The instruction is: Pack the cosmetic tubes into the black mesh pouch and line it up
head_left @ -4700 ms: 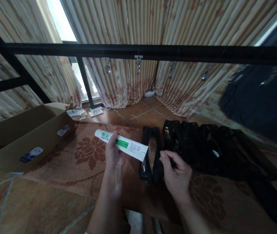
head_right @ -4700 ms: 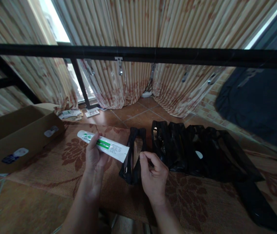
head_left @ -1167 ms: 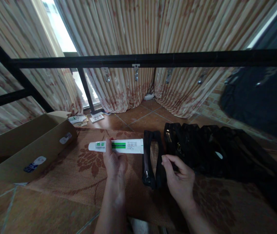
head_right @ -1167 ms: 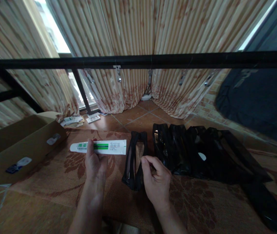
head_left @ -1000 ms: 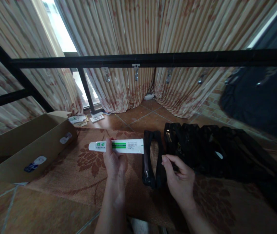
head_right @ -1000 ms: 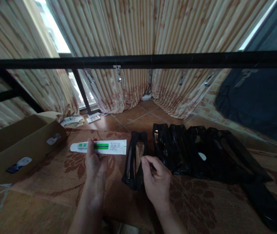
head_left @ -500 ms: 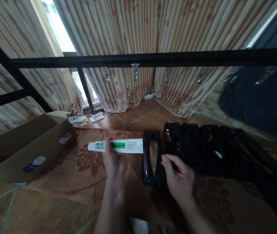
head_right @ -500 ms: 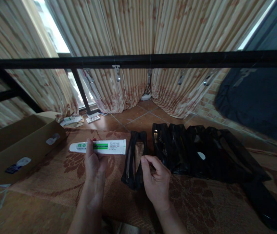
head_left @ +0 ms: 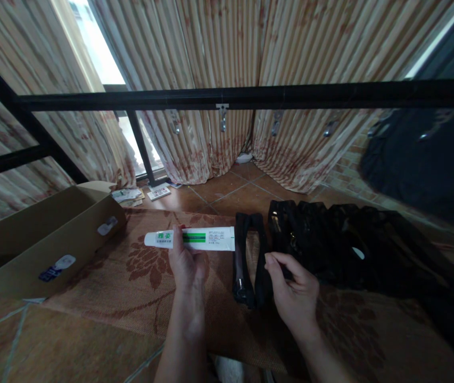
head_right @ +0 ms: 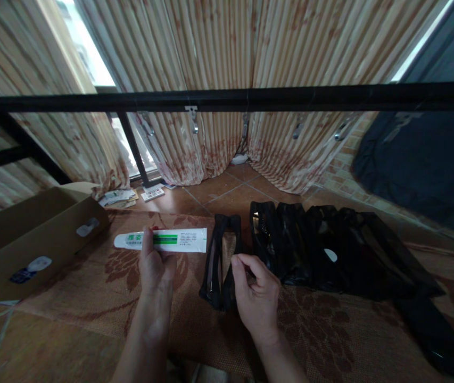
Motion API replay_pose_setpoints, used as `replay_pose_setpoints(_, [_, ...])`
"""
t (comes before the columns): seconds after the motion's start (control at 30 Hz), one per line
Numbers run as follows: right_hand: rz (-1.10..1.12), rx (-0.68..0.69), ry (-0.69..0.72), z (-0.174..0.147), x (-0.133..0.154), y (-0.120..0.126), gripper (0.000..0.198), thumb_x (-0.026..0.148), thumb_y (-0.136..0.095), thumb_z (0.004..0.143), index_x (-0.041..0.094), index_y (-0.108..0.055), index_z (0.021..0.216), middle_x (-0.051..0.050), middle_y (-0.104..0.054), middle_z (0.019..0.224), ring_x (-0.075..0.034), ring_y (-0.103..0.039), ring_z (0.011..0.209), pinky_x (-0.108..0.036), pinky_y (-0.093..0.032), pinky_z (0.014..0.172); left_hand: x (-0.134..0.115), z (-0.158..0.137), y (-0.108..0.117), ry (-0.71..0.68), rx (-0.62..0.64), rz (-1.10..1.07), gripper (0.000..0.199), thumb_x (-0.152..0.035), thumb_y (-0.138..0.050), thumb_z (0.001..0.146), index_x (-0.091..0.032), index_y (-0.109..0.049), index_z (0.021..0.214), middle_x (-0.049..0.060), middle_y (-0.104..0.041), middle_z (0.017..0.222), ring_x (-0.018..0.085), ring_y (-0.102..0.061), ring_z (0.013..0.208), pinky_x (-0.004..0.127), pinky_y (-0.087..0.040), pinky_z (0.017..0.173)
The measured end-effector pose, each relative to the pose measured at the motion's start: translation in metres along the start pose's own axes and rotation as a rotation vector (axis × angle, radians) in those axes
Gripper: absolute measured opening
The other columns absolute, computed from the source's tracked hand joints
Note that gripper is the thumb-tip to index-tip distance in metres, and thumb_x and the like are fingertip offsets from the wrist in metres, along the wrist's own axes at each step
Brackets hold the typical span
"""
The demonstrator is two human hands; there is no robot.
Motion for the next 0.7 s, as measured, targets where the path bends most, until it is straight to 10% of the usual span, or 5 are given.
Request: replay_pose_setpoints(0.7, [0.031,0.003,-0.007,-0.0005,-0.0006,-0.0002,0.015,0.031,-0.062,0.090,0.020,-0.071,0.084,0.000,-0.070,0.073,-0.014,-0.067,0.068,-0.021,-0.049,0.060,-0.0013,-0.0031,-0.0031,0.033,-0.044,-0.060,0.009,-0.022,-0.067,0.086,-0.017,-0.063,0.079,-0.004,-0.065,0.072,0.007,-0.063,0.068,0.019,-0.048,0.074])
Point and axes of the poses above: each hand's wrist, its own z-axis towards the middle knuckle, its own y-axis out of the back of the hand, x = y × z, the point moved 2 cm from there along z, towards the middle knuckle
